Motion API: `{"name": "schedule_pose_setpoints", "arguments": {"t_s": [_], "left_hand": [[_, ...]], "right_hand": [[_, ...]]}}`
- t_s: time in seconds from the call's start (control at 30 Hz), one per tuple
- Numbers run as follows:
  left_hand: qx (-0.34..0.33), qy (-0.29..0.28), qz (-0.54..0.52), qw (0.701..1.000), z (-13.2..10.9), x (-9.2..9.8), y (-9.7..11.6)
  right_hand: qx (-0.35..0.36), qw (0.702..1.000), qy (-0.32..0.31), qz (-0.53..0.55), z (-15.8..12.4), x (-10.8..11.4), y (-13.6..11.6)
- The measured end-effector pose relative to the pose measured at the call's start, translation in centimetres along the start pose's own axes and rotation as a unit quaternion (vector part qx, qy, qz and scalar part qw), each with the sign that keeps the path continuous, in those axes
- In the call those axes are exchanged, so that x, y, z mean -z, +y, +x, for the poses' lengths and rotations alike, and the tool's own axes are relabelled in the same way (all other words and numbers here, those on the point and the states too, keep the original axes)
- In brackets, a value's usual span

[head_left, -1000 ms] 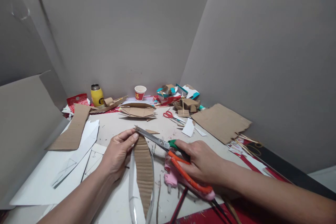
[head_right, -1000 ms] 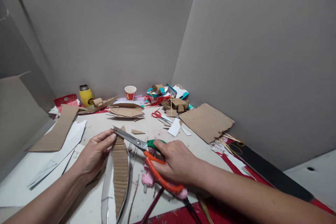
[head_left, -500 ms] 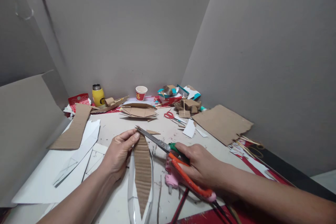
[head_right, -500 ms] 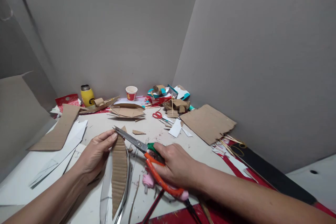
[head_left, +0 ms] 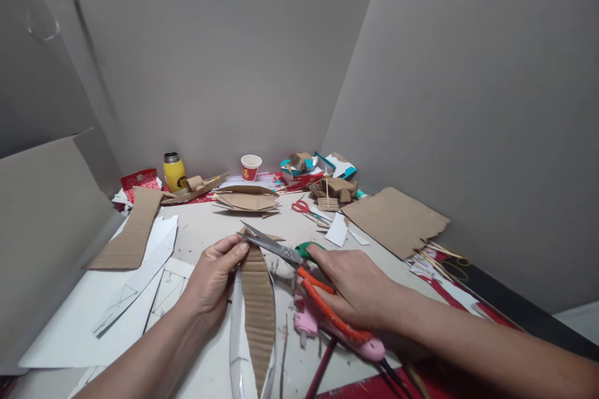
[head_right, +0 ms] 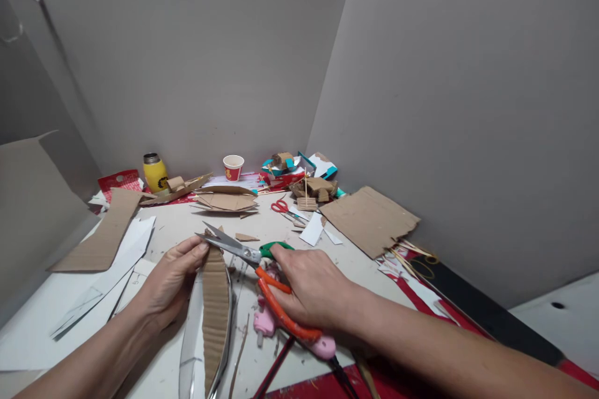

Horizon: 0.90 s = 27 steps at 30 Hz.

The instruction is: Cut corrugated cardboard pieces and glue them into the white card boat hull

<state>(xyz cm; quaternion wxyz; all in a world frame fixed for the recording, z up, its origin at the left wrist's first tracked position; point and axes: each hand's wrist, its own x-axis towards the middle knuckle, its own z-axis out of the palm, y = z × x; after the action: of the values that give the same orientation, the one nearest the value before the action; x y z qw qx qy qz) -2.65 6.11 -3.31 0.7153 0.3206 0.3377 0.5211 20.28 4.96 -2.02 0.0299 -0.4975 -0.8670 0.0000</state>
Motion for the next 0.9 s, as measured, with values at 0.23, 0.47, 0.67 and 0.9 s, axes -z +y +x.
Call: {"name": "schedule_pose_setpoints", "arguments": {"t_s": [0.23,0.47,0.67,0.9], "left_hand": [[-0.007,0.000,-0.014,1.000,-0.02,-0.05,-0.03],[-0.009,0.008,-0.017,1.000,0.09,-0.15,0.02],[-0.002,0.015,-0.015,1.000,-0.06,-0.25,-0.01],[0.007,0.016,-0.010,1.000,-0.13,-0.40,0.12]], "right_hand": [[0.001,1.000,-0.013,0.026,-0.23,-0.08,-0.22],[-0.002,0.998,-0.011,0.055,-0.26,-0.50,-0.19],[0.010,0.998,-0.015,0.068,-0.47,-0.05,-0.17],[0.009,0.997,0.000,0.071,-0.55,-0.87,-0.15]]}}
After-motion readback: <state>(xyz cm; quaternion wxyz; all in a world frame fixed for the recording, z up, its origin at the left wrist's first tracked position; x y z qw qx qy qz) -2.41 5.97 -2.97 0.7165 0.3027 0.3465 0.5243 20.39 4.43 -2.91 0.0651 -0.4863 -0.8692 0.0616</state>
